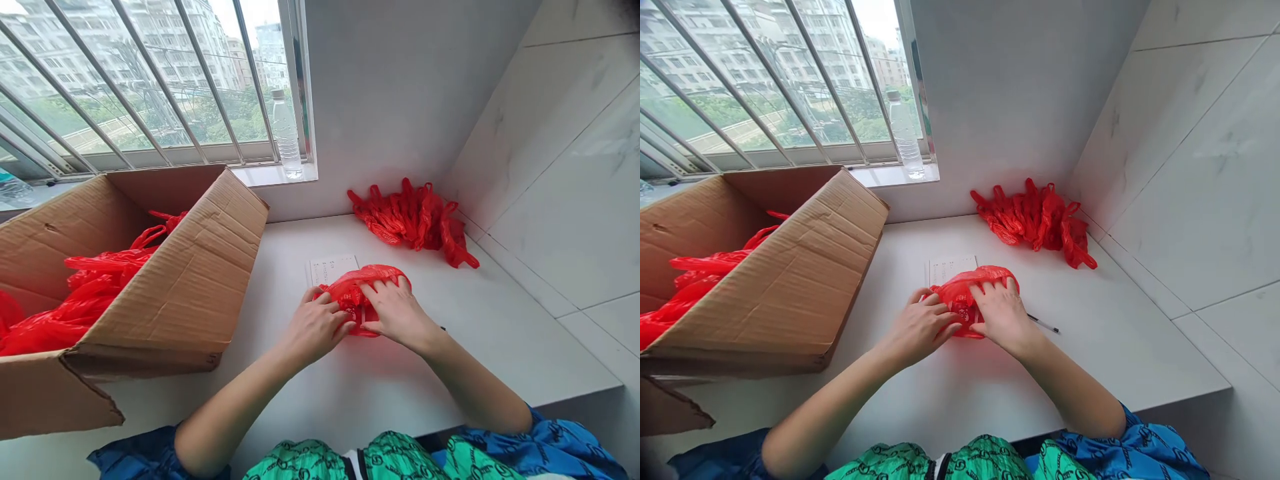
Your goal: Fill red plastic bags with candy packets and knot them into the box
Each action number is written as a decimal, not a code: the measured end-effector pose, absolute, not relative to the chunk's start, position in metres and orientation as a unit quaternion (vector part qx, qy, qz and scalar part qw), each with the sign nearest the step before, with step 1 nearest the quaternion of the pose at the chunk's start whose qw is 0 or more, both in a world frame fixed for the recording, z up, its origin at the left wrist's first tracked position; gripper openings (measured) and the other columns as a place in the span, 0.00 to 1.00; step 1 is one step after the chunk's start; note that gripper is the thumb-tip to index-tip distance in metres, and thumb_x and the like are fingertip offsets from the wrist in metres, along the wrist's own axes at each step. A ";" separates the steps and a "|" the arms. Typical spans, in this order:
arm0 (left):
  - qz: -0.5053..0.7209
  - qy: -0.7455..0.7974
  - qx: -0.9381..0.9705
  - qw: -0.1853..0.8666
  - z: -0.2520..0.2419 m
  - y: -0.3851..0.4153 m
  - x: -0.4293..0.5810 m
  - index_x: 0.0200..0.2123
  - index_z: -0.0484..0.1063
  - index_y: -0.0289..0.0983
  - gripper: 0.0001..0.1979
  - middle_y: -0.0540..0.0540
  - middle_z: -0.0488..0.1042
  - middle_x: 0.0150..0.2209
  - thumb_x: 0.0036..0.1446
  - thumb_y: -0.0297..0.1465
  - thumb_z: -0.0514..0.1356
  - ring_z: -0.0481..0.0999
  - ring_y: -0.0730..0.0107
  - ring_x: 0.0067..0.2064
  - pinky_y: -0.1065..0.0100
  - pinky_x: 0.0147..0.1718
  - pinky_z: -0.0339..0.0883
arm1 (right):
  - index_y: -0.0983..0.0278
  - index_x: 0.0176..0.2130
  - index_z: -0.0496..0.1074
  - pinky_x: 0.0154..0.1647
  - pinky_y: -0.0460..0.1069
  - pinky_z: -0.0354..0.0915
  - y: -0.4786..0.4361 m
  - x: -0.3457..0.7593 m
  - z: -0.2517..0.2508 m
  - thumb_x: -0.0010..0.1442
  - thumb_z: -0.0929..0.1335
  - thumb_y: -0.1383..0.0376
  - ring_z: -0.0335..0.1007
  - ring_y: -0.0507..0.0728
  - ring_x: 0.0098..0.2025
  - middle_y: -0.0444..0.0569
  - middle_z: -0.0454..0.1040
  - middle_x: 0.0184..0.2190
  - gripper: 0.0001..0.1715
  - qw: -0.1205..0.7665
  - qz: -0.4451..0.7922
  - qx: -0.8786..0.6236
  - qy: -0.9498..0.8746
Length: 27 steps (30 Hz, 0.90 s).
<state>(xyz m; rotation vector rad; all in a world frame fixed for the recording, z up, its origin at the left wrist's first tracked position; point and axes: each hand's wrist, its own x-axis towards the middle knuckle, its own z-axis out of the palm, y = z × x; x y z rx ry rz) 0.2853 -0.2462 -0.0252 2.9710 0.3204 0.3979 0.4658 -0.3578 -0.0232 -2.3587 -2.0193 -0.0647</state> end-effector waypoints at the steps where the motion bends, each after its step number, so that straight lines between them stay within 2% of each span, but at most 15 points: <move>1: 0.118 0.137 0.982 0.052 -0.033 -0.244 0.287 0.26 0.75 0.41 0.22 0.47 0.77 0.25 0.70 0.39 0.50 0.74 0.63 0.35 0.54 0.54 0.55 | 0.65 0.50 0.71 0.53 0.60 0.57 -0.357 0.469 -0.025 0.54 0.75 0.52 0.71 0.66 0.44 0.55 0.76 0.41 0.29 -0.001 -0.017 -0.771 -0.636; 3: 0.095 0.203 0.974 0.021 -0.046 -0.237 0.288 0.22 0.71 0.39 0.23 0.48 0.72 0.18 0.69 0.39 0.51 0.72 0.63 0.29 0.53 0.52 0.56 | 0.65 0.45 0.73 0.52 0.58 0.58 -0.355 0.475 -0.029 0.52 0.76 0.55 0.72 0.65 0.43 0.54 0.76 0.38 0.25 -0.031 0.000 -0.786 -0.618; 5: 0.081 0.243 0.967 -0.004 -0.052 -0.231 0.287 0.27 0.71 0.39 0.17 0.48 0.71 0.18 0.64 0.42 0.57 0.72 0.62 0.28 0.52 0.51 0.57 | 0.66 0.47 0.72 0.52 0.57 0.58 -0.354 0.478 -0.034 0.49 0.78 0.56 0.72 0.65 0.44 0.55 0.75 0.40 0.29 -0.043 0.028 -0.789 -0.612; 7: 0.073 0.255 0.964 -0.012 -0.053 -0.229 0.286 0.33 0.72 0.38 0.15 0.48 0.73 0.22 0.56 0.45 0.64 0.73 0.59 0.31 0.51 0.52 0.57 | 0.67 0.52 0.70 0.52 0.57 0.59 -0.354 0.479 -0.037 0.47 0.79 0.55 0.72 0.65 0.46 0.56 0.75 0.42 0.37 -0.043 0.055 -0.786 -0.614; 10: 0.079 0.245 0.966 -0.012 -0.048 -0.231 0.287 0.42 0.72 0.37 0.23 0.46 0.76 0.31 0.48 0.43 0.70 0.74 0.56 0.37 0.48 0.57 0.53 | 0.66 0.57 0.67 0.50 0.58 0.60 -0.355 0.478 -0.038 0.47 0.78 0.53 0.71 0.67 0.47 0.57 0.74 0.45 0.43 -0.028 0.066 -0.777 -0.625; 12: 0.098 0.225 0.969 -0.014 -0.044 -0.234 0.291 0.48 0.71 0.38 0.24 0.45 0.76 0.35 0.50 0.41 0.70 0.74 0.56 0.40 0.47 0.61 0.49 | 0.64 0.58 0.66 0.49 0.60 0.60 -0.355 0.478 -0.036 0.53 0.75 0.51 0.71 0.67 0.48 0.57 0.74 0.47 0.40 0.002 0.042 -0.777 -0.628; 14: 0.120 0.207 0.971 -0.012 -0.041 -0.236 0.296 0.49 0.72 0.40 0.19 0.46 0.76 0.36 0.56 0.40 0.66 0.73 0.57 0.41 0.47 0.64 0.45 | 0.64 0.57 0.67 0.49 0.60 0.60 -0.353 0.478 -0.034 0.61 0.70 0.50 0.71 0.67 0.49 0.57 0.75 0.48 0.32 0.039 0.001 -0.781 -0.623; 16: 0.132 0.199 0.971 -0.005 -0.040 -0.236 0.301 0.46 0.74 0.41 0.12 0.47 0.75 0.34 0.61 0.38 0.62 0.73 0.59 0.40 0.47 0.65 0.43 | 0.65 0.54 0.70 0.50 0.58 0.60 -0.349 0.477 -0.034 0.66 0.67 0.51 0.72 0.65 0.49 0.57 0.76 0.47 0.25 0.061 -0.029 -0.779 -0.623; 18: 0.125 0.201 0.972 -0.003 -0.042 -0.234 0.304 0.41 0.75 0.40 0.09 0.47 0.75 0.34 0.61 0.37 0.62 0.73 0.60 0.40 0.46 0.65 0.44 | 0.65 0.51 0.72 0.47 0.55 0.62 -0.345 0.475 -0.035 0.66 0.67 0.52 0.74 0.63 0.46 0.57 0.78 0.44 0.22 0.052 -0.028 -0.776 -0.628; 21: 0.091 0.213 0.973 -0.006 -0.047 -0.229 0.305 0.37 0.75 0.38 0.11 0.45 0.75 0.38 0.58 0.40 0.65 0.73 0.59 0.40 0.45 0.64 0.47 | 0.64 0.48 0.74 0.37 0.51 0.63 -0.340 0.471 -0.040 0.64 0.69 0.52 0.76 0.62 0.40 0.55 0.79 0.39 0.21 -0.001 0.003 -0.787 -0.617; 24: 0.068 0.214 0.974 0.002 -0.052 -0.225 0.301 0.39 0.74 0.38 0.13 0.45 0.75 0.40 0.55 0.40 0.67 0.74 0.58 0.41 0.44 0.63 0.48 | 0.64 0.46 0.76 0.30 0.49 0.61 -0.338 0.469 -0.042 0.64 0.69 0.52 0.77 0.62 0.37 0.54 0.79 0.36 0.20 -0.033 0.016 -0.798 -0.602; 27: 0.072 0.206 0.976 0.013 -0.055 -0.221 0.299 0.42 0.74 0.40 0.14 0.45 0.75 0.40 0.54 0.38 0.68 0.73 0.58 0.42 0.43 0.63 0.46 | 0.64 0.47 0.76 0.29 0.49 0.61 -0.338 0.470 -0.043 0.65 0.68 0.52 0.77 0.62 0.37 0.54 0.79 0.36 0.20 -0.031 0.015 -0.802 -0.596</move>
